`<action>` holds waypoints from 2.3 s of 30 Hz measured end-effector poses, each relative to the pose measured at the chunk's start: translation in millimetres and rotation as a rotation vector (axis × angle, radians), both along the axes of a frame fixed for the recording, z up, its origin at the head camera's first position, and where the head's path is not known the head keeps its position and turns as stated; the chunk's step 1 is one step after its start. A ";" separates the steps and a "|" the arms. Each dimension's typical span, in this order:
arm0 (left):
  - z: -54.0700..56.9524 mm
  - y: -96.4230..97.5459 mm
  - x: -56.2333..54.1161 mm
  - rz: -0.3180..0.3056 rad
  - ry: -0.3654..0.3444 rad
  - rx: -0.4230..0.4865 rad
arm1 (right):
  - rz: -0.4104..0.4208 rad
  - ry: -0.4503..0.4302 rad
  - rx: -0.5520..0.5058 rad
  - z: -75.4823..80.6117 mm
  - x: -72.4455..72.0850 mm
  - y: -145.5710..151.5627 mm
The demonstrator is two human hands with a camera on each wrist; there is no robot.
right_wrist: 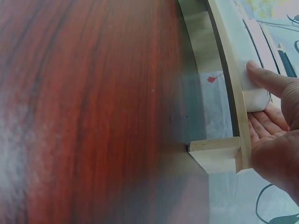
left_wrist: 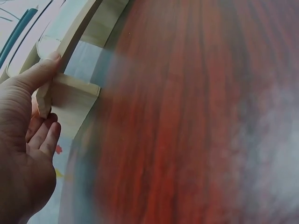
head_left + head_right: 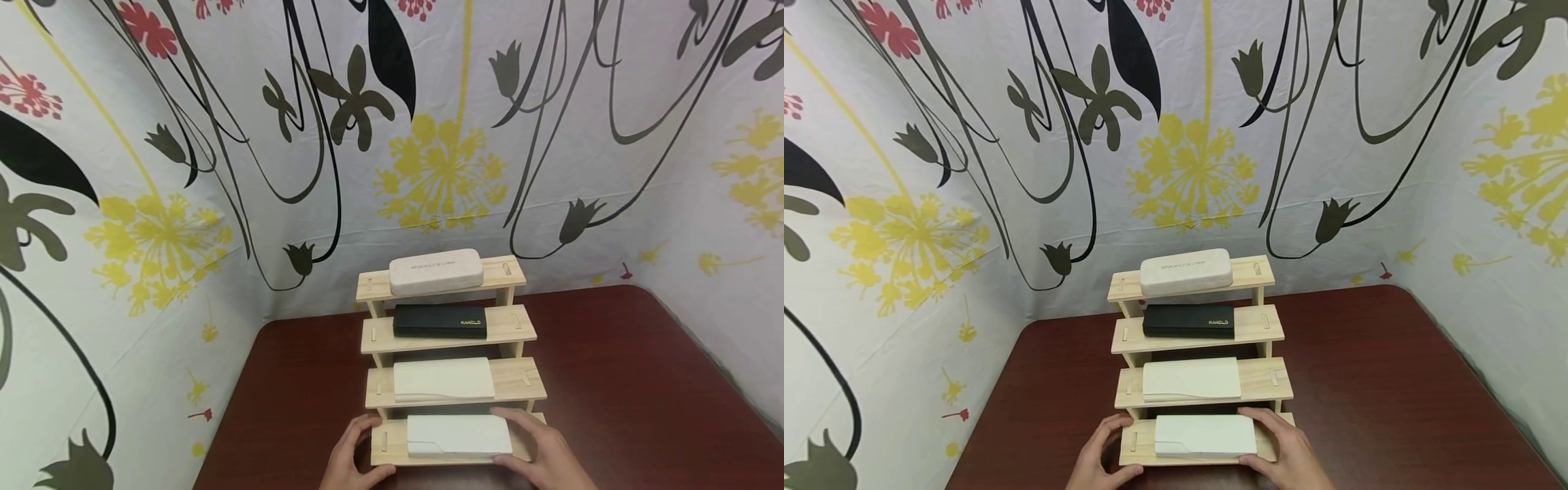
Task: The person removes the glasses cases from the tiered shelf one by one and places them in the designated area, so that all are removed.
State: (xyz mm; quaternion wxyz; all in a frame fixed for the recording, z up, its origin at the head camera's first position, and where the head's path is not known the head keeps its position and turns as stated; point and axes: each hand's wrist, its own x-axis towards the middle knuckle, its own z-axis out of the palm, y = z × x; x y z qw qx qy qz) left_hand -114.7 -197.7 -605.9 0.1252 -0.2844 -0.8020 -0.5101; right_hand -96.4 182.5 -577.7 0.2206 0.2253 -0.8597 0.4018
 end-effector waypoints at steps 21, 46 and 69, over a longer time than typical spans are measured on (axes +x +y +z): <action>-2.5 -4.0 -1.7 -0.014 -0.003 -0.017 | 0.027 -0.047 -0.087 4.3 3.7 2.0; -2.4 -3.2 -2.3 -0.019 0.012 -0.012 | -0.057 -0.148 -0.105 24.4 19.3 31.3; -0.4 -3.5 -0.9 0.001 -0.022 -0.016 | -0.093 -0.208 -0.067 51.1 33.0 65.9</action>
